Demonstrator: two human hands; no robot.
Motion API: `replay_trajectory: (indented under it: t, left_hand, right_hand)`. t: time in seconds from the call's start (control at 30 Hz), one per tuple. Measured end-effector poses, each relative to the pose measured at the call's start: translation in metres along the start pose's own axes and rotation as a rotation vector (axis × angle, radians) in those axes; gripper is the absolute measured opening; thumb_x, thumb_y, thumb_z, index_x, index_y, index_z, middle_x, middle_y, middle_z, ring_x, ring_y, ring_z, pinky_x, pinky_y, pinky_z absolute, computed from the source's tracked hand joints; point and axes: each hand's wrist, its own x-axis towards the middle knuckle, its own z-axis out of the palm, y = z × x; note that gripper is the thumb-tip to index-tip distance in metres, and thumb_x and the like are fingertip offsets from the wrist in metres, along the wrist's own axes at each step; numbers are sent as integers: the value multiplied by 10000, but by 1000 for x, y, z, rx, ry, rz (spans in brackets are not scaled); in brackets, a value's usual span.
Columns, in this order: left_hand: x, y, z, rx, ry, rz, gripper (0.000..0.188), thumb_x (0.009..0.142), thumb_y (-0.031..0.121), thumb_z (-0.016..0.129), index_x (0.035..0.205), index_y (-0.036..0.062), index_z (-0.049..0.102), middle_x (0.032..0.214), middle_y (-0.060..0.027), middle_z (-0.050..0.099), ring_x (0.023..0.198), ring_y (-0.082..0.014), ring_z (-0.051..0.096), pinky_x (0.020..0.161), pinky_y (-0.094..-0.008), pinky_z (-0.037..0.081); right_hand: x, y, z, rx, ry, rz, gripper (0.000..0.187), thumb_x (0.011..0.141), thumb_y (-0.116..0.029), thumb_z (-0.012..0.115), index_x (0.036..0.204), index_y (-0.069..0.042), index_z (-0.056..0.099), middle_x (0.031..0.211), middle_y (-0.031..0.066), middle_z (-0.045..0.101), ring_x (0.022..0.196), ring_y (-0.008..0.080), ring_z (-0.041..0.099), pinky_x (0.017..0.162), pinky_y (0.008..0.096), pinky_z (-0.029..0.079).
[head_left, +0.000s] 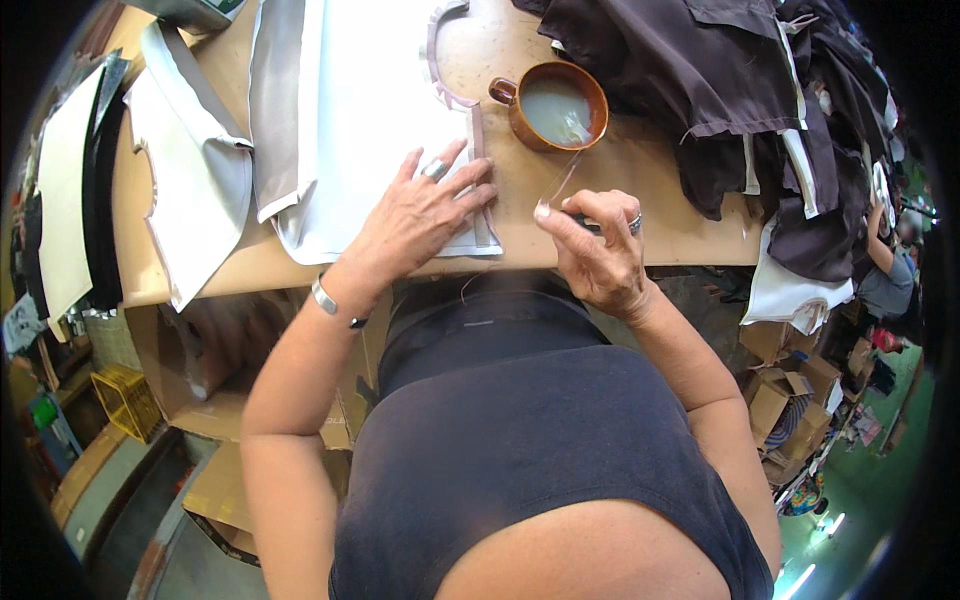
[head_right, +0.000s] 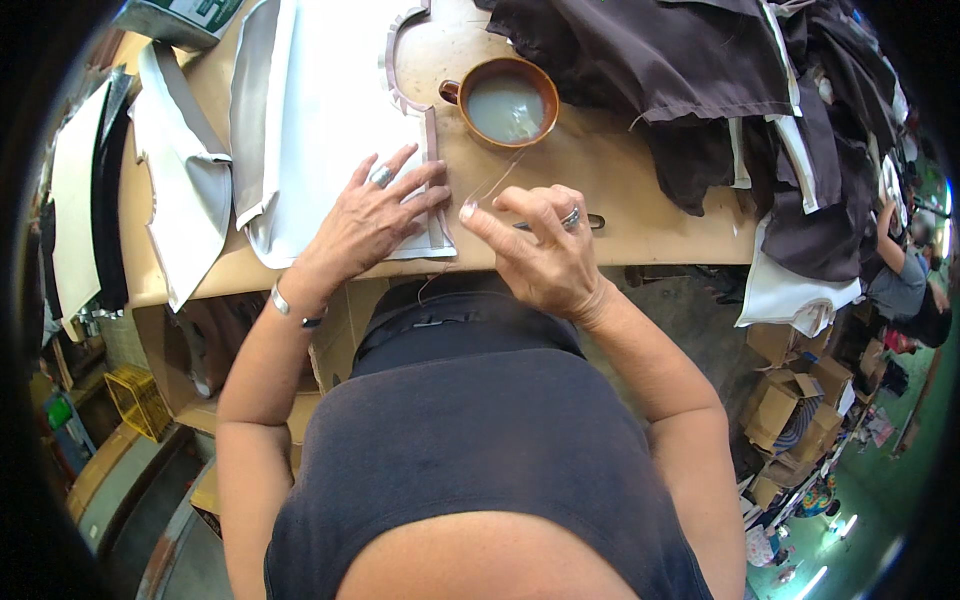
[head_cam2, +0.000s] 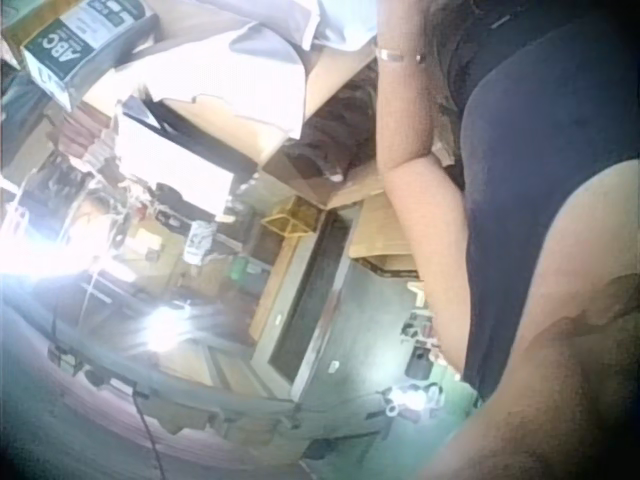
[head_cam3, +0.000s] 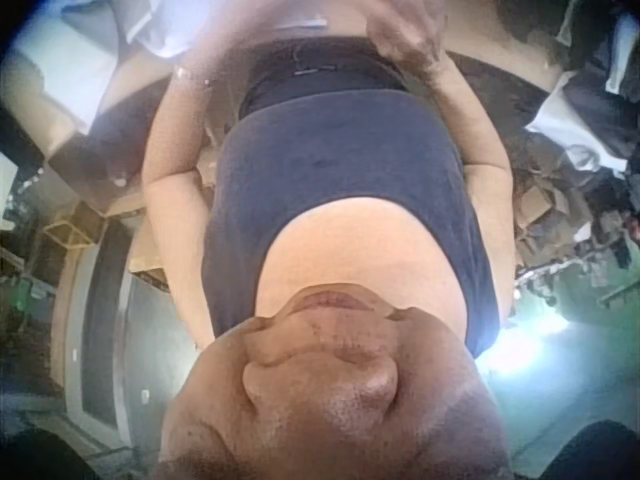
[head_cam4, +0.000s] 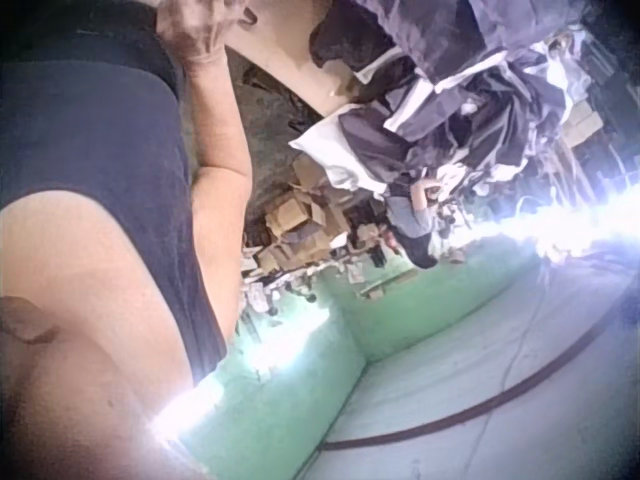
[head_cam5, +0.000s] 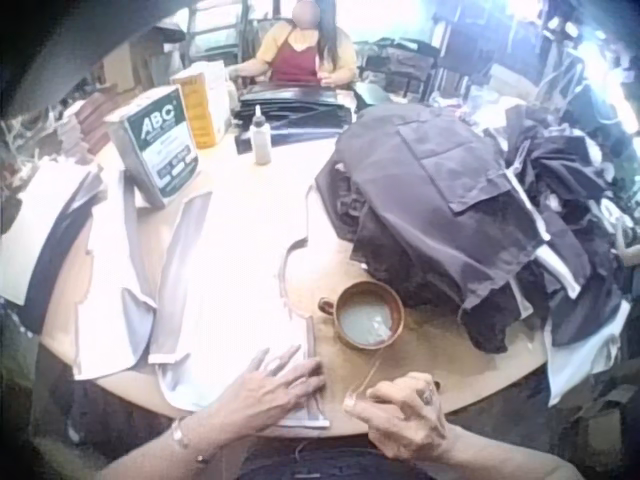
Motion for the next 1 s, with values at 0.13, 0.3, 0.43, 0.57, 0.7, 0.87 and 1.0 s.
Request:
replay_trajectory:
  t: [0.13,0.3,0.43,0.57,0.7,0.87,1.0]
  left_hand:
    - [21,-8,-15,95,-88,184,369,684,281,663,981,118,517,1154,-26,461,1228,-220,328,1045,-440,264]
    - [24,-18,-19,111,-162,382,280,730,259,604,911,77,492,1050,-73,477,1059,-212,474,1022,-377,329]
    - [13,-28,-6,130,91,468,279,704,223,613,901,64,495,1047,-100,475,1056,-239,478,990,-368,377]
    - [6,-26,0,86,117,382,221,711,195,612,863,75,507,962,-60,497,972,-207,511,1002,-366,355]
    - [8,-11,-13,151,-22,336,142,718,162,601,817,102,518,882,-26,514,867,-175,532,943,-363,377]
    - [7,-9,-42,-22,31,125,115,673,115,606,748,108,519,686,-39,525,652,-210,540,690,-321,438]
    - [3,-8,-91,-94,426,-95,129,649,16,606,740,78,539,635,-63,548,570,-216,559,568,-307,436]
  right_hand:
    - [21,9,-4,-38,154,126,497,625,6,603,1106,-112,571,951,74,499,853,229,471,770,341,369]
    - [27,31,4,-140,34,315,448,653,-46,642,1087,-92,545,1053,76,477,936,244,472,807,362,392]
    - [23,31,7,-126,1,353,418,654,-62,643,1063,-87,556,1066,60,476,972,246,471,823,363,394]
    - [17,31,5,-168,-3,328,369,649,-61,640,1011,-99,582,1058,61,485,967,242,472,820,361,388]
    - [20,23,-2,-146,24,225,380,641,-67,640,1015,-108,583,1047,75,497,953,237,477,816,358,380]
    - [33,-10,-4,266,84,197,634,638,-178,695,1212,-77,447,1064,95,500,983,248,474,860,369,369]
    - [54,-27,-2,430,178,175,890,617,-308,748,1330,-48,283,1106,129,469,1022,274,460,885,386,371]
